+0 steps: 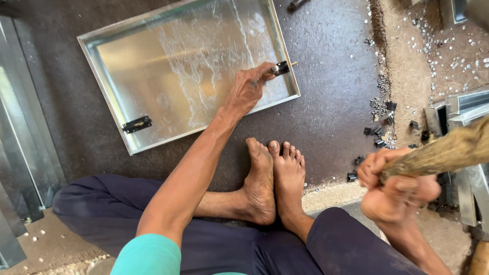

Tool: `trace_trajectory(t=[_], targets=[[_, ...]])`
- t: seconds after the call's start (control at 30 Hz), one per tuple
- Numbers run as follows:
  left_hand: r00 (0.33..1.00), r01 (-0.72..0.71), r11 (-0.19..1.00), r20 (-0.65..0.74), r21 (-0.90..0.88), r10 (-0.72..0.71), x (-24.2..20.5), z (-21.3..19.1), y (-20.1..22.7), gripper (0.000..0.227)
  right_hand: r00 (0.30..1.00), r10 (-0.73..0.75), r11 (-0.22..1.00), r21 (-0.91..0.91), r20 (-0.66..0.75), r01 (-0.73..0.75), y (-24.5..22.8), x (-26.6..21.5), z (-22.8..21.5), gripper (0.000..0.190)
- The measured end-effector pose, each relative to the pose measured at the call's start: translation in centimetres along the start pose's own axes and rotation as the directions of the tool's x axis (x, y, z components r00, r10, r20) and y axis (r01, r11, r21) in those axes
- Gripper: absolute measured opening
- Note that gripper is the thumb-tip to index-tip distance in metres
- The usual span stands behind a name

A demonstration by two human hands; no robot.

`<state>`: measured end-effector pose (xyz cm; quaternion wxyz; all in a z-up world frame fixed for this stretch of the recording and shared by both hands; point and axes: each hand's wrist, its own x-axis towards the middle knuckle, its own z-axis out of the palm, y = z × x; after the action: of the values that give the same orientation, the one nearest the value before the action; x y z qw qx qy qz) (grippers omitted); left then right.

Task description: The person sits on the floor and assembles metal frames by attaching black metal brackets to the corners. They use a hammer to drive pins into the brackets, securing them to the frame. The person repeatedly picks up frames, positions brackets, and hammers them into place.

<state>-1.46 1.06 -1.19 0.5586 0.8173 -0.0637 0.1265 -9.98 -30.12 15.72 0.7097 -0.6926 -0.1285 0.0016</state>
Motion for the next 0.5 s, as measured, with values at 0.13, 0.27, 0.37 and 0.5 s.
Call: trace_trajectory(t=[0.13, 0.27, 0.37, 0.5], targets=[[1.0, 0.007, 0.995, 0.008, 0.104, -0.008, 0.0, 0.1, 0.1, 0.032, 0.881, 0.467, 0.741, -0.579, 0.079, -0.341, 3.2, 0.3, 1.4, 0.047], [0.999, -0.03, 0.993, -0.03, 0.118, 0.034, 0.2, -0.1, 0.3, 0.034, 0.837, 0.548, 0.568, -0.734, 0.001, -0.372, 2.9, -0.5, 2.4, 0.052], [0.998, -0.043, 0.993, -0.05, 0.109, 0.049, -0.1, 0.3, -0.4, 0.034, 0.938, 0.334, 0.748, -0.632, 0.095, -0.202, 3.6, -0.5, 2.3, 0.053], [0.991, 0.122, 0.992, -0.051, 0.014, -0.121, -0.4, 0.3, -0.5, 0.022, 0.859, 0.506, 0.604, -0.742, 0.077, -0.289, 3.9, 0.3, 2.2, 0.054]])
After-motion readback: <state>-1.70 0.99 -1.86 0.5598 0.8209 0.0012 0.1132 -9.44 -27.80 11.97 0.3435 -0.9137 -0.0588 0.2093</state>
